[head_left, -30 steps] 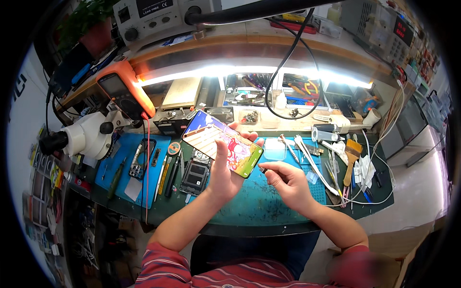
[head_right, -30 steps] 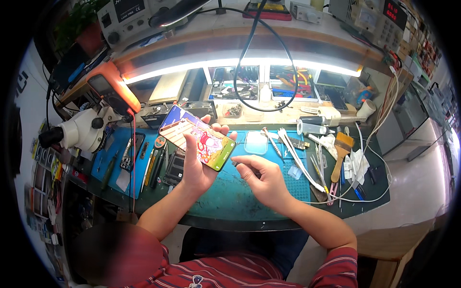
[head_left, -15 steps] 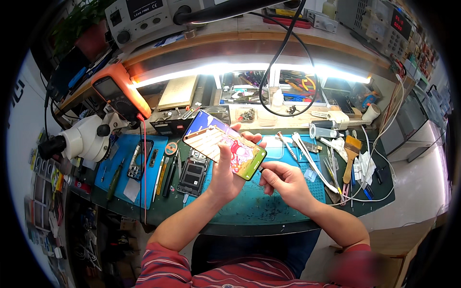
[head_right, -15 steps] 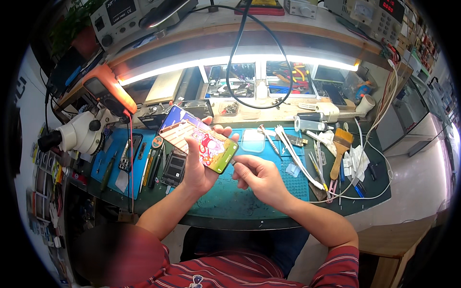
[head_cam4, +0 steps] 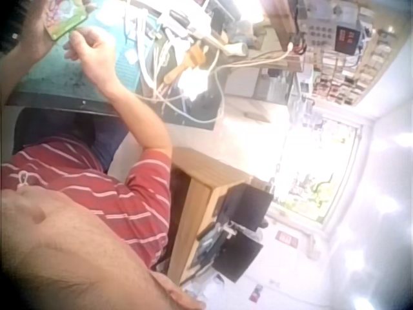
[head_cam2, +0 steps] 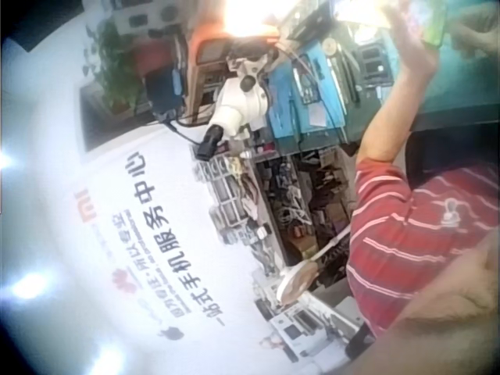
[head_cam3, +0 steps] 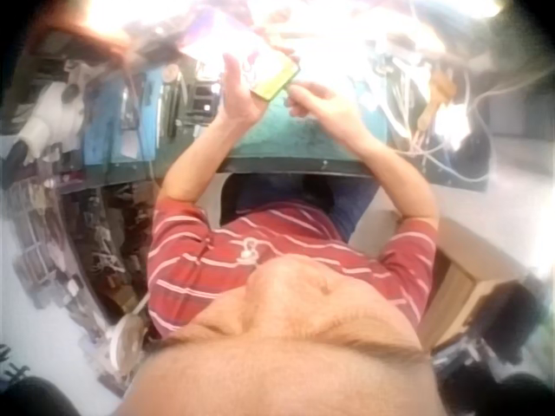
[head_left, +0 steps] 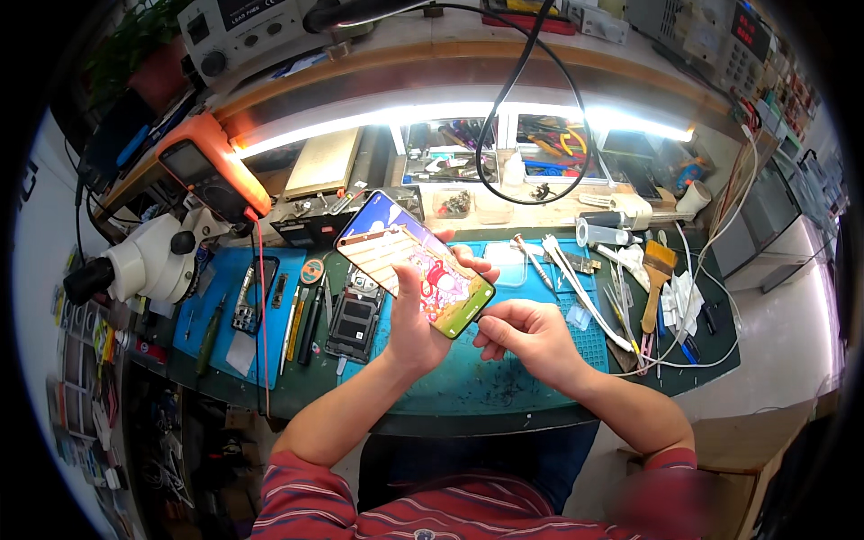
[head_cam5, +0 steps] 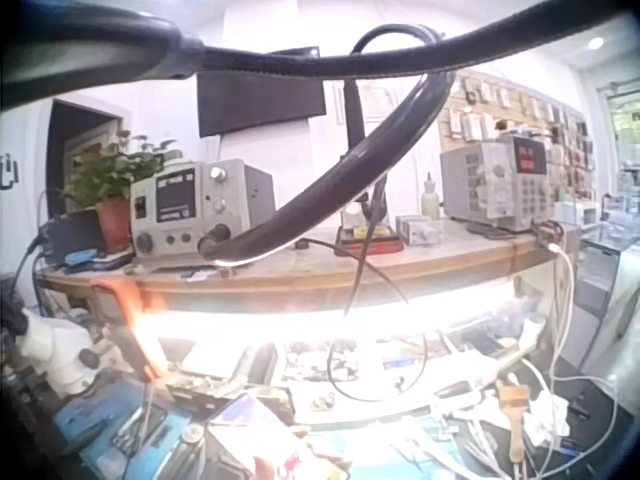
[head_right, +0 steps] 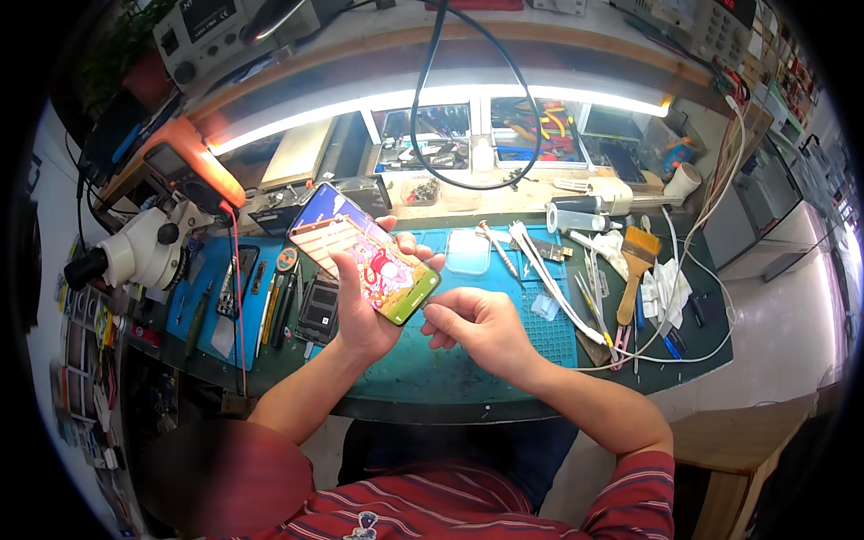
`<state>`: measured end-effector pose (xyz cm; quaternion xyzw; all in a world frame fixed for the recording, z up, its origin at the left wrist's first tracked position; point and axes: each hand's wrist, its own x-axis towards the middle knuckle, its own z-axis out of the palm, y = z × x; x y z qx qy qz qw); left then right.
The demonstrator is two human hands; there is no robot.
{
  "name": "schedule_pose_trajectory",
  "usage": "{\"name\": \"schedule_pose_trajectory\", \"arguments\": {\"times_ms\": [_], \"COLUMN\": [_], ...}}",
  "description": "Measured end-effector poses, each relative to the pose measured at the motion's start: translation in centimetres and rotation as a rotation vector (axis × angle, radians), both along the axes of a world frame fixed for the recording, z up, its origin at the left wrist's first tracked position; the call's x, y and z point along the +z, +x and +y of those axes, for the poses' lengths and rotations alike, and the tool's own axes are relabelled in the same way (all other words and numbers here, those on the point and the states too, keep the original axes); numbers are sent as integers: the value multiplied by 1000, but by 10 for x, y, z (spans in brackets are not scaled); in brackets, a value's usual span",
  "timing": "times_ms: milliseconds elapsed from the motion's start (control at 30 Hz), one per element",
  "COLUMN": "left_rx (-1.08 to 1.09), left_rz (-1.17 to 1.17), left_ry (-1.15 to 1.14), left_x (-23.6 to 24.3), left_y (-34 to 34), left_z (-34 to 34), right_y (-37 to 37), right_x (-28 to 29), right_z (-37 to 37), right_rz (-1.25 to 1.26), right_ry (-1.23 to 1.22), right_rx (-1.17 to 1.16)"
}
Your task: The person disassembles a smartphone, removes the back cover and internal components, and uses a screwdriver to manipulate small parts. They then reassemble the phone and test the screen by powering it on.
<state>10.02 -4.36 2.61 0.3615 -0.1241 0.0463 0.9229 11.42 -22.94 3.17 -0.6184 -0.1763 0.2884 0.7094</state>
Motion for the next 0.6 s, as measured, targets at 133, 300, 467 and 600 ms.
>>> {"name": "schedule_pose_trajectory", "arguments": {"times_ms": [133, 300, 467, 600], "left_rx": [9, 16, 8, -64], "left_rz": [22, 9, 44, 55], "left_ry": [2, 21, 75, 132], "left_x": [-2, -4, 0, 2], "left_y": [-1, 0, -1, -2], "left_z": [-4, -5, -3, 7], "right_y": [-2, -2, 0, 3], "right_x": [1, 2, 1, 3], "right_z": [-1, 0, 0, -4], "right_rz": [-4, 17, 18, -51], "right_ry": [12, 11, 10, -5], "right_rx": [-1, -3, 16, 52]}}
